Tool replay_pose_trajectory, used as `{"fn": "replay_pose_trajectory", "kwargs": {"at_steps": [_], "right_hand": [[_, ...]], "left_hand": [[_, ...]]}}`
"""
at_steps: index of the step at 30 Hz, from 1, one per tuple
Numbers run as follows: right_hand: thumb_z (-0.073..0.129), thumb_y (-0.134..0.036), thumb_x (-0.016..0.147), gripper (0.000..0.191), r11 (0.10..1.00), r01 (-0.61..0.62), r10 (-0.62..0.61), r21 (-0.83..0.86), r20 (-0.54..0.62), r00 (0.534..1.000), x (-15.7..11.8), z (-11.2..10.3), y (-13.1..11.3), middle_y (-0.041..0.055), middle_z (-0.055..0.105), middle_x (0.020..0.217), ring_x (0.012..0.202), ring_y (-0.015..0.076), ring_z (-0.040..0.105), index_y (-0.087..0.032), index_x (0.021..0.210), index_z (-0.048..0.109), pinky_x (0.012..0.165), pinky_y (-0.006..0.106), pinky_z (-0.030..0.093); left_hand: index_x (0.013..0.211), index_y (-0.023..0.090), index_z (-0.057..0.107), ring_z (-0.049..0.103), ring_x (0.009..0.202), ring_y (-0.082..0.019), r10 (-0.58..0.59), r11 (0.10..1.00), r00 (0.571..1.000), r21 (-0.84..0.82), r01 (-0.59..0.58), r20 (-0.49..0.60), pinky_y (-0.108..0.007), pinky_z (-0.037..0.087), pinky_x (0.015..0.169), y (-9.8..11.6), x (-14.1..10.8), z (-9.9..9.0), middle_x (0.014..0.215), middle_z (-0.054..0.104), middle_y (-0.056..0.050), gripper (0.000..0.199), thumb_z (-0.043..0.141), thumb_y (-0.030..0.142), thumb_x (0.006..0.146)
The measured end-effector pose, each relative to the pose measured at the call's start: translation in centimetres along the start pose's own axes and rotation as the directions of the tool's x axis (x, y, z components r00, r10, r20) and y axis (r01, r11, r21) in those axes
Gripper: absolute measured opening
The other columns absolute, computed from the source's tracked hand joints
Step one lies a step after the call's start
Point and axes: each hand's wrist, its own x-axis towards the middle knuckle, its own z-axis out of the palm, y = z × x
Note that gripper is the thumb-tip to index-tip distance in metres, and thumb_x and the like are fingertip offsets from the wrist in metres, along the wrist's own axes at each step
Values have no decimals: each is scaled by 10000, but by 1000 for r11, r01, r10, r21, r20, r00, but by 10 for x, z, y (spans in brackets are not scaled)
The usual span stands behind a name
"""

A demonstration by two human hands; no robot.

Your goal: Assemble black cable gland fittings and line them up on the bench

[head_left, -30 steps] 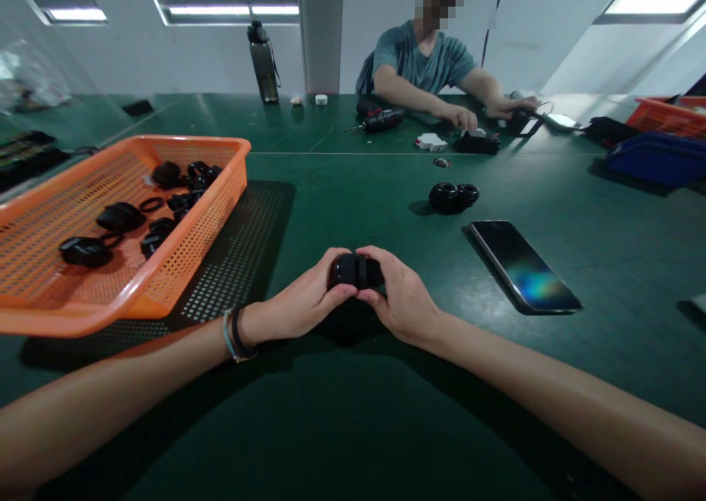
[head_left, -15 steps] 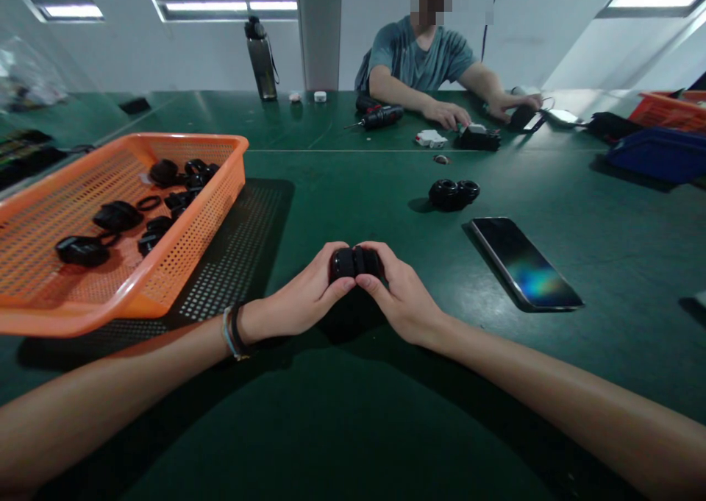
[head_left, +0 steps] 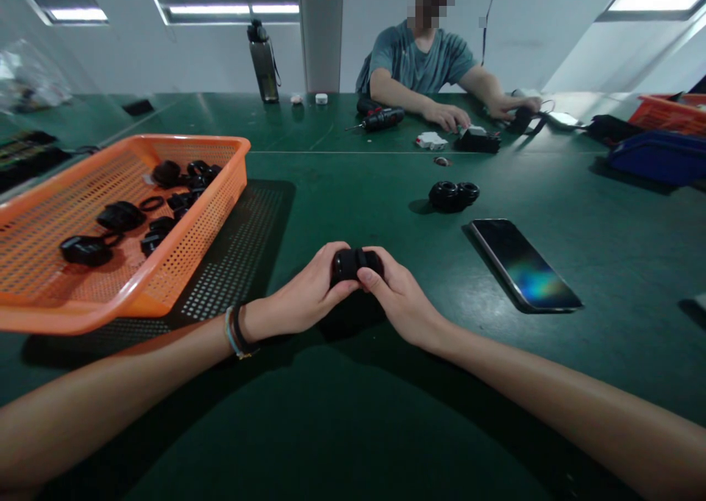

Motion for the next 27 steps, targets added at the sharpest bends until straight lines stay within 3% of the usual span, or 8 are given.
{"fn": "replay_pose_trajectory", "kwargs": {"at_steps": [4, 7, 9, 14, 18, 27], "right_hand": [[444, -495, 886, 372, 974, 148, -142, -170, 51, 989, 8, -7, 10, 75, 650, 844, 679, 193, 605, -165, 1053, 490, 591, 328, 487], [475, -548, 861, 470, 901, 336, -328, -276, 76, 942, 13, -12, 18, 136, 642, 1047, 867, 243, 630, -162, 1129, 474, 717, 401, 520], [428, -556, 885, 466, 858, 416, -409, -302, 89, 908, 15, -13, 22, 136, 641, 1074, 943, 251, 626, -175, 1149, 469, 776, 421, 521], [392, -563, 897, 465, 786, 509, -506, -351, 108, 856, 14, -13, 25, 120, 654, 1022, 898, 241, 636, -192, 1169, 457, 754, 411, 537], [353, -526, 924, 443, 761, 512, -537, -398, 55, 842, 12, -9, 23, 136, 646, 1032, 893, 241, 633, -180, 1191, 428, 748, 410, 541], [299, -540, 932, 420, 865, 373, -413, -337, -54, 909, 3, 0, 13, 125, 618, 1046, 945, 239, 626, -211, 1170, 406, 770, 409, 534]], "left_hand": [[1135, 153, 348, 507, 1004, -238, -10, 997, 1000, -82, 10, 2, -412, 431, 914, 0, 0, -1, 1103, 490, -116, 347, 396, 401, 898], [1142, 155, 360, 507, 1000, -227, -15, 989, 1000, -148, 19, 28, -395, 427, 907, -2, 0, -2, 1078, 500, -93, 348, 393, 406, 903], [1145, 149, 373, 506, 1006, -223, -7, 983, 998, -185, 17, 56, -385, 423, 908, -4, 0, -3, 1079, 503, -89, 357, 394, 414, 906], [1154, 146, 395, 490, 1040, -211, 0, 972, 996, -232, 20, 87, -373, 398, 949, -7, 0, -4, 1103, 502, -94, 376, 314, 444, 938], [1176, 148, 372, 482, 1068, -211, 37, 971, 997, -238, -19, 70, -367, 391, 969, -9, 0, -1, 1146, 489, -114, 424, 303, 490, 935], [1145, 163, 344, 514, 986, -202, 66, 978, 996, -197, -75, -53, -347, 439, 897, -3, -1, 6, 1074, 502, -99, 431, 291, 534, 932]]}}
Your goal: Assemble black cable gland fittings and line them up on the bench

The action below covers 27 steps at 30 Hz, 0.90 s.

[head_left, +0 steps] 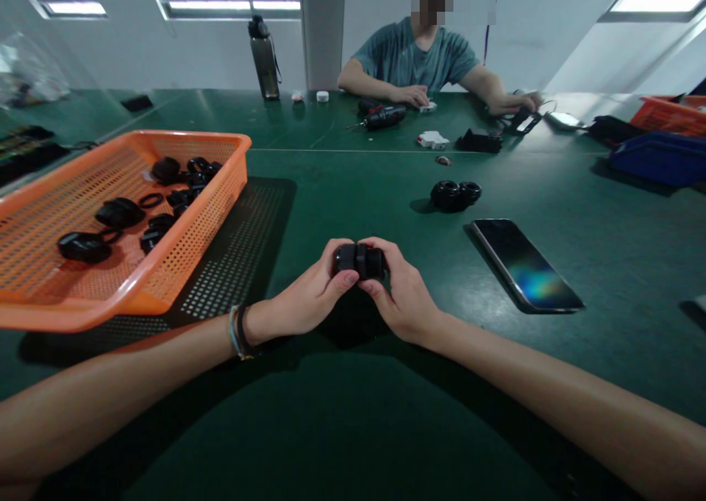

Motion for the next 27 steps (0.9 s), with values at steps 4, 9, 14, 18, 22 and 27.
{"fn": "replay_pose_trajectory", "kwargs": {"at_steps": [4, 9, 14, 18, 22, 27], "right_hand": [[325, -524, 930, 395, 996, -70, 71, 59, -23, 997, -2, 3, -4, 122, 618, 1019, 886, 232, 636, -204, 1150, 399, 727, 388, 537], [318, -552, 922, 407, 977, -171, 176, 131, -27, 984, -3, 8, -7, 100, 632, 959, 794, 223, 641, -207, 1118, 410, 672, 370, 530], [337, -571, 911, 412, 955, -227, 230, 190, 1, 973, -3, 7, -11, 78, 639, 896, 742, 215, 636, -215, 1103, 414, 621, 343, 514], [342, -571, 909, 412, 930, -272, 280, 248, 2, 960, -3, 6, -15, 71, 641, 867, 711, 201, 628, -209, 1090, 421, 599, 328, 507], [382, -526, 910, 374, 891, -327, 341, 314, 12, 940, -4, 6, -19, 73, 639, 880, 744, 197, 620, -196, 1073, 448, 637, 334, 508], [413, -464, 912, 306, 826, -379, 395, 417, 51, 917, -4, 7, -22, 63, 624, 881, 750, 180, 586, -196, 1037, 493, 660, 325, 489]], "left_hand": [[1132, 162, 335, 521, 953, -202, 5, 1000, 1000, 22, -5, -18, -355, 452, 874, 2, 0, 2, 1046, 497, -96, 428, 270, 537, 936], [1125, 170, 320, 523, 937, -199, 7, 997, 1000, 78, -6, -13, -361, 459, 868, 2, 0, 1, 1063, 483, -102, 468, 240, 584, 922], [1114, 168, 324, 528, 891, -192, 39, 993, 999, 112, -35, -37, -352, 476, 825, 0, 0, 1, 1026, 487, -93, 527, 208, 633, 898], [1103, 158, 340, 525, 873, -193, 66, 986, 996, 157, -57, -53, -352, 479, 802, 0, 0, 1, 1012, 494, -96, 546, 198, 641, 891], [1094, 144, 360, 525, 918, -215, 94, 974, 993, 213, -78, -66, -378, 472, 830, 0, 2, 0, 1034, 504, -120, 576, 198, 655, 881], [1083, 129, 385, 528, 952, -235, 118, 957, 990, 276, -94, -71, -396, 464, 856, -3, 3, 0, 1052, 513, -140, 618, 206, 678, 862]]}}
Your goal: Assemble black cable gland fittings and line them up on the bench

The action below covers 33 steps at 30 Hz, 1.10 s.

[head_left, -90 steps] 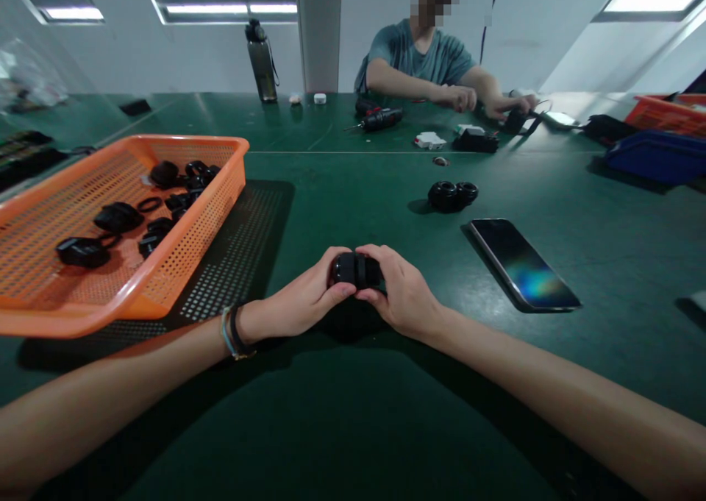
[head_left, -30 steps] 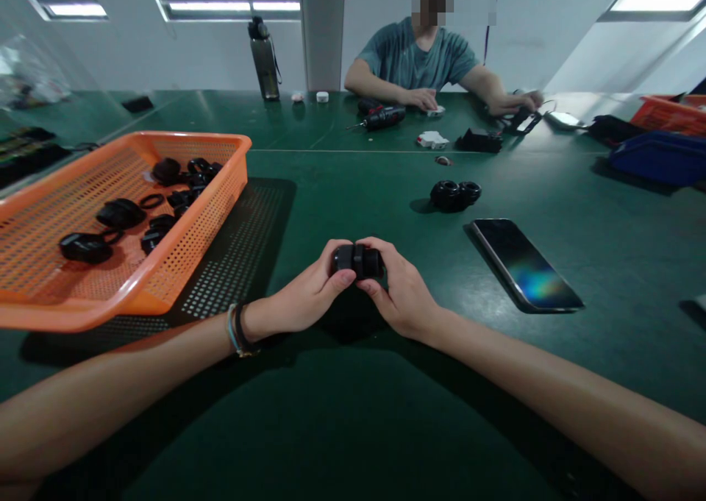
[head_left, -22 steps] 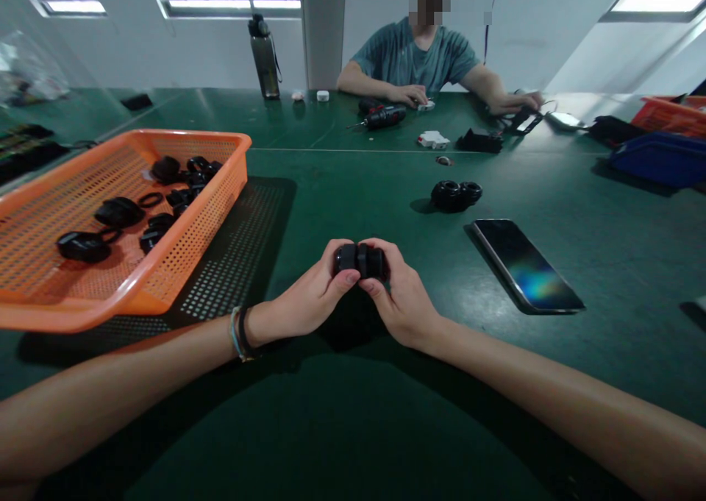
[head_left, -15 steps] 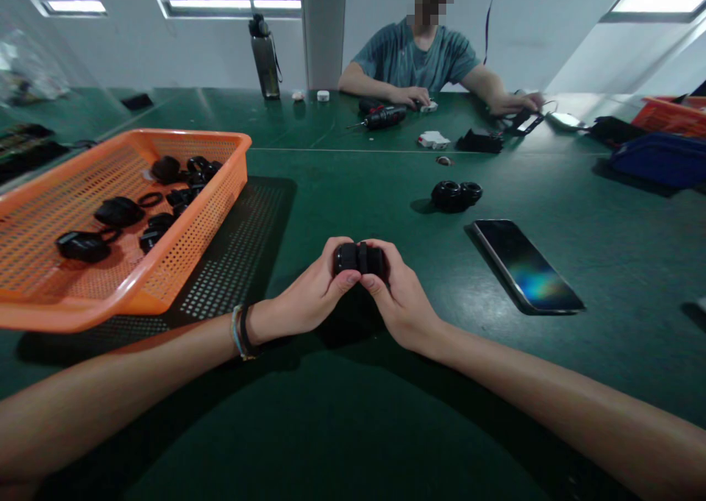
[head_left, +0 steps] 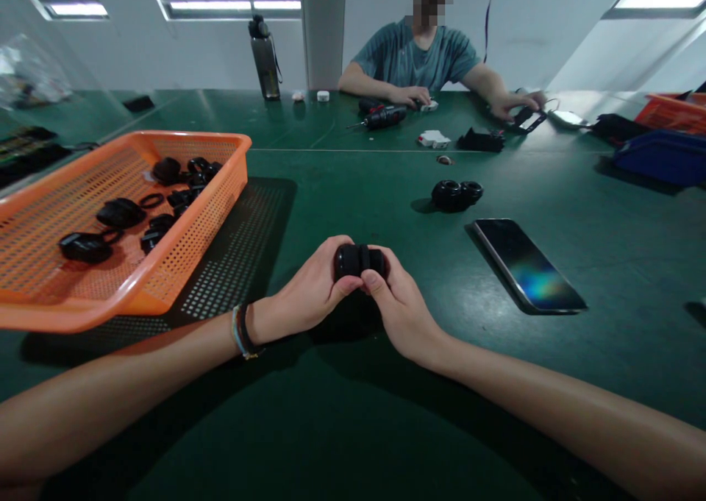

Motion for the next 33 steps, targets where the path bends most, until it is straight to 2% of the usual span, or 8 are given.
{"fn": "replay_pose_trajectory", "kwargs": {"at_steps": [8, 13, 15, 17, 20, 23, 27, 33], "right_hand": [[432, -494, 891, 327, 983, -126, 124, 133, 24, 992, -2, 3, 1, 51, 598, 876, 773, 173, 553, -194, 986, 525, 667, 308, 454], [404, -495, 898, 335, 973, -194, 186, 128, 75, 980, 6, 1, 4, 31, 573, 793, 725, 164, 556, -187, 972, 514, 643, 297, 450], [415, -490, 893, 342, 993, -118, 114, 31, 101, 988, 12, -5, 5, 38, 593, 801, 719, 171, 567, -184, 1007, 515, 643, 307, 454], [488, -479, 857, 360, 994, 21, -8, -107, 128, 992, 18, -12, 7, 63, 619, 880, 732, 186, 581, -180, 1058, 499, 639, 319, 462], [531, -442, 845, 379, 949, 208, -170, -237, 168, 971, 24, -20, 11, 87, 630, 1036, 806, 203, 612, -204, 1132, 462, 694, 344, 487], [477, -439, 885, 327, 906, 299, -253, -301, 181, 950, 25, -23, 15, 98, 643, 1028, 856, 220, 627, -203, 1110, 457, 719, 359, 501], [420, -469, 907, 342, 883, 323, -293, -341, 138, 946, 21, -18, 15, 126, 643, 1023, 885, 240, 632, -187, 1099, 442, 728, 375, 508], [415, -465, 908, 317, 946, 210, -191, -247, 97, 977, 14, -12, 10, 83, 650, 937, 755, 204, 635, -205, 1089, 428, 650, 339, 507]], "left_hand": [[1025, 138, 428, 527, 855, -223, 17, 996, 1000, 88, -17, -2, -390, 478, 790, -1, 2, -1, 949, 529, -103, 636, 216, 709, 840], [1060, 134, 398, 530, 895, -225, -35, 999, 999, 28, 34, 38, -390, 476, 806, -3, 3, -2, 1015, 516, -124, 544, 258, 632, 891], [1087, 130, 376, 530, 877, -211, -65, 997, 996, -36, 67, 53, -369, 474, 793, -3, 3, -4, 1011, 512, -114, 495, 275, 582, 912], [1101, 134, 365, 526, 875, -202, -97, 989, 993, -104, 103, 64, -354, 467, 794, -3, 3, -5, 997, 512, -97, 457, 289, 548, 922], [1091, 143, 377, 516, 915, -204, -123, 973, 986, -183, 142, 112, -354, 452, 827, -4, 3, -6, 999, 504, -88, 433, 276, 532, 930], [1071, 145, 392, 508, 907, -200, -121, 964, 979, -214, 156, 166, -348, 449, 817, -4, 3, -7, 992, 496, -86, 463, 245, 559, 926], [1103, 145, 369, 511, 867, -189, -129, 966, 982, -205, 156, 139, -332, 450, 782, -3, 2, -4, 984, 505, -83, 500, 233, 589, 919], [1113, 144, 360, 533, 864, -192, -113, 978, 992, -168, 122, 62, -331, 462, 777, 4, -2, -1, 991, 516, -88, 511, 233, 598, 917]]}}
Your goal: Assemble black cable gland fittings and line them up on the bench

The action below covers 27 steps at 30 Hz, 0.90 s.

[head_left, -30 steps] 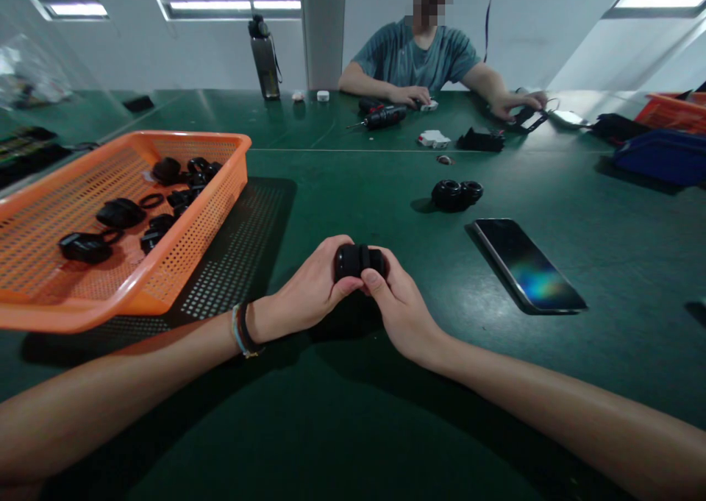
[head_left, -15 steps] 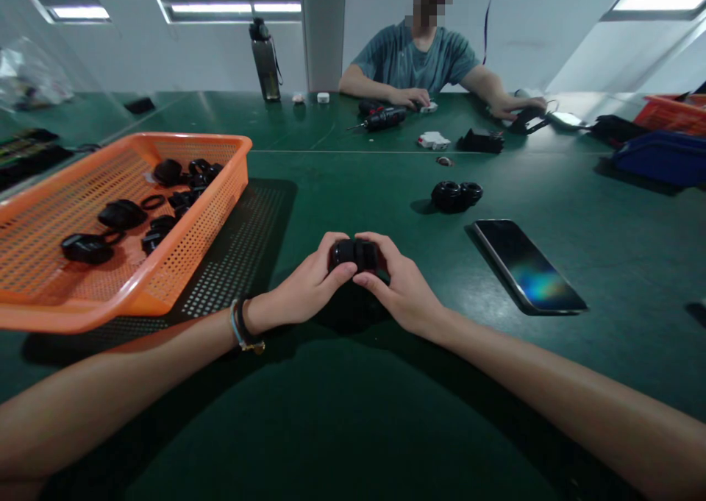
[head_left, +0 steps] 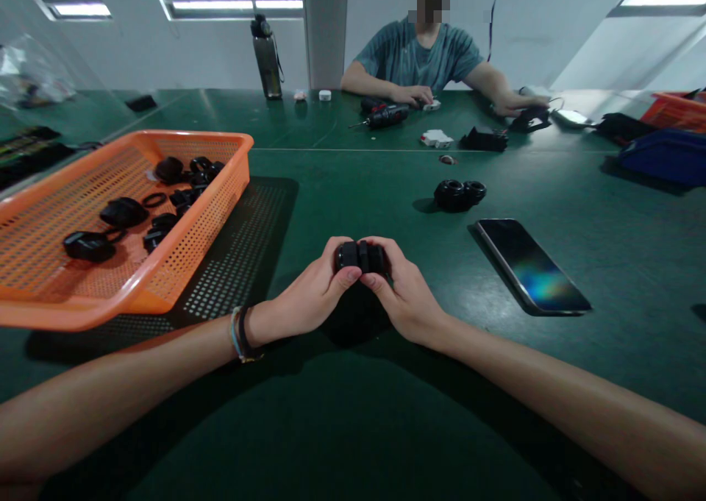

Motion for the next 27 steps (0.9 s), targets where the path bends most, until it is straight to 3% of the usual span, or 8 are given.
{"fn": "replay_pose_trajectory", "kwargs": {"at_steps": [8, 21, 24, 27], "right_hand": [[421, -540, 885, 379, 980, -116, 120, 160, -18, 993, -3, 4, -6, 54, 633, 855, 713, 191, 607, -209, 1069, 441, 613, 319, 480], [449, -499, 895, 332, 856, -280, 289, 434, 47, 956, -8, 13, -7, 42, 596, 929, 847, 168, 566, -208, 1036, 524, 742, 310, 465], [437, -515, 893, 362, 870, -305, 302, 387, 71, 951, -5, 10, -4, 31, 584, 838, 771, 163, 564, -192, 1028, 529, 686, 302, 463], [439, -509, 887, 365, 941, -262, 253, 214, 71, 965, 2, 2, 0, 46, 604, 829, 727, 175, 570, -182, 1020, 528, 650, 316, 455]], "left_hand": [[1101, 138, 371, 545, 874, -204, 81, 991, 996, 110, -76, -48, -361, 482, 789, 0, 1, -1, 1010, 525, -108, 558, 201, 629, 900], [1032, 126, 431, 531, 880, -228, 162, 950, 986, 277, -144, -44, -391, 474, 796, -7, 9, -4, 968, 534, -114, 628, 226, 692, 854], [1038, 142, 416, 531, 886, -223, 115, 962, 993, 250, -107, -20, -377, 465, 802, -7, 9, -5, 984, 529, -106, 527, 293, 631, 885], [1084, 147, 375, 533, 836, -194, 36, 989, 999, 144, -39, 19, -332, 460, 753, -7, 9, -6, 974, 520, -85, 416, 338, 525, 915]]}}
